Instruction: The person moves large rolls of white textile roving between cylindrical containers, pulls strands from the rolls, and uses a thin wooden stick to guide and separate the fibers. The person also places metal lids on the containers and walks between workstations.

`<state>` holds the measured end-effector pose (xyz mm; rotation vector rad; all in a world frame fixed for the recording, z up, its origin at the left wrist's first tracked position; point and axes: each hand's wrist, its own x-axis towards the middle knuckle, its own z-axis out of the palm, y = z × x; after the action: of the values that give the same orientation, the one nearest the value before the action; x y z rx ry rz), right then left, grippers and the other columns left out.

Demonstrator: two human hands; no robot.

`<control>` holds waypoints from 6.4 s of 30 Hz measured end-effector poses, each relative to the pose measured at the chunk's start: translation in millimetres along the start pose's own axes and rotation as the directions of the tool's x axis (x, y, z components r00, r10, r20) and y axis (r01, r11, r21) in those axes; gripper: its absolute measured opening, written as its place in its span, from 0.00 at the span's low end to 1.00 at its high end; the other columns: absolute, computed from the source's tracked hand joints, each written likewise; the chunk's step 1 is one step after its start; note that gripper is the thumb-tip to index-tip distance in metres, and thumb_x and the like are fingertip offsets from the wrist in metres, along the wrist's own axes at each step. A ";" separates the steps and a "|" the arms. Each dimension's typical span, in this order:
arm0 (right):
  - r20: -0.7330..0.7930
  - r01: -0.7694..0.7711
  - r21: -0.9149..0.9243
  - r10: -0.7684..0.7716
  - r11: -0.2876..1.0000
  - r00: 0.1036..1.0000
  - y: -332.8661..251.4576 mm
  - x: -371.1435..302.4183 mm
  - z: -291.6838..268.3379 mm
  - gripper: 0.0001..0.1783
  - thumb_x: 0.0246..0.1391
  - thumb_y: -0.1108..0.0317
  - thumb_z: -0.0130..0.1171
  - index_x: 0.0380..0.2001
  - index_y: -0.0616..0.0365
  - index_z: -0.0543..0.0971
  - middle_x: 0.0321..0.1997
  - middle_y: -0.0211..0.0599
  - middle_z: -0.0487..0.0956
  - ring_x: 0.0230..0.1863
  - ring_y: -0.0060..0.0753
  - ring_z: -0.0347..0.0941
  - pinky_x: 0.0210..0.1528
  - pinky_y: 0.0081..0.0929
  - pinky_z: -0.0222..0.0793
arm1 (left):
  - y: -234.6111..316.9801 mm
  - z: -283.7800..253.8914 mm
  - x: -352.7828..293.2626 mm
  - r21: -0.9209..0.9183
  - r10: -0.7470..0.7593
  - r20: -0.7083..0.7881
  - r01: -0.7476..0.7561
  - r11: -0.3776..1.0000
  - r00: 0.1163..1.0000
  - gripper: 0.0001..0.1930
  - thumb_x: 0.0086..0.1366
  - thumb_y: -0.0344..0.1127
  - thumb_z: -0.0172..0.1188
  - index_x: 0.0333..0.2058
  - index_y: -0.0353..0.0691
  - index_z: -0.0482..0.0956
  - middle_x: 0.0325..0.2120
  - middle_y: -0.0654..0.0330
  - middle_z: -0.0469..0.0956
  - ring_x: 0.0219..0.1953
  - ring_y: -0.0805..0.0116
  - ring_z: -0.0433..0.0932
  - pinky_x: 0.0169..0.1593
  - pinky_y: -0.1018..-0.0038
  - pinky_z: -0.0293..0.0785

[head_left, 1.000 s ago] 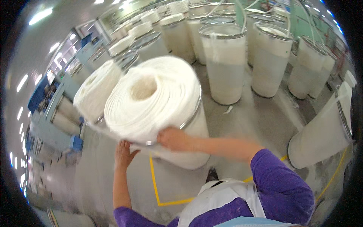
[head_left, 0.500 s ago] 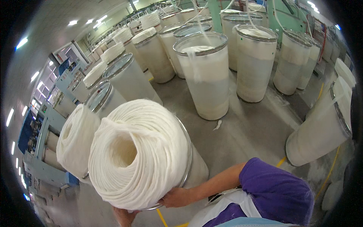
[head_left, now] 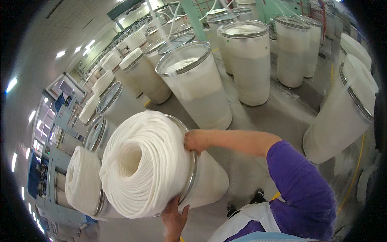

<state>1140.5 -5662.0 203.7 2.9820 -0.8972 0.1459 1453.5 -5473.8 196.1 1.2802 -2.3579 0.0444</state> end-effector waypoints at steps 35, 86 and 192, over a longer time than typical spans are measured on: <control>-0.297 -0.932 0.196 0.924 0.305 0.240 -90.3 -364.8 -36.9 0.31 0.33 0.65 0.71 0.47 0.56 0.76 0.52 0.44 0.73 0.55 0.50 0.67 0.59 0.43 0.61 | 66.7 171.1 289.0 -0.339 0.906 -0.033 -0.857 0.387 0.422 0.23 0.47 0.41 0.68 0.46 0.51 0.79 0.50 0.61 0.75 0.53 0.60 0.72 0.57 0.57 0.66; -0.303 -0.902 -0.213 0.903 -0.375 -0.304 577.1 -912.6 -221.9 0.19 0.47 0.60 0.64 0.45 0.43 0.79 0.48 0.32 0.79 0.50 0.39 0.74 0.49 0.38 0.70 | 560.6 488.8 741.9 -0.754 0.839 -0.349 -0.657 0.013 0.417 0.19 0.56 0.28 0.60 0.48 0.42 0.74 0.44 0.54 0.75 0.46 0.51 0.74 0.54 0.58 0.70; 0.494 -0.234 0.853 0.867 -0.466 0.074 509.2 -500.2 118.0 0.23 0.64 0.49 0.46 0.43 0.59 0.77 0.29 0.28 0.76 0.37 0.23 0.70 0.43 0.23 0.65 | 438.0 590.9 825.5 -0.421 0.637 0.624 0.881 -0.214 0.453 0.24 0.66 0.46 0.56 0.52 0.33 0.67 0.32 0.63 0.75 0.36 0.71 0.71 0.46 0.74 0.68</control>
<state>454.1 -5817.8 36.0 1.1507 -3.3805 2.2174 497.2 -6016.5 80.1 0.4631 -1.1702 -2.8408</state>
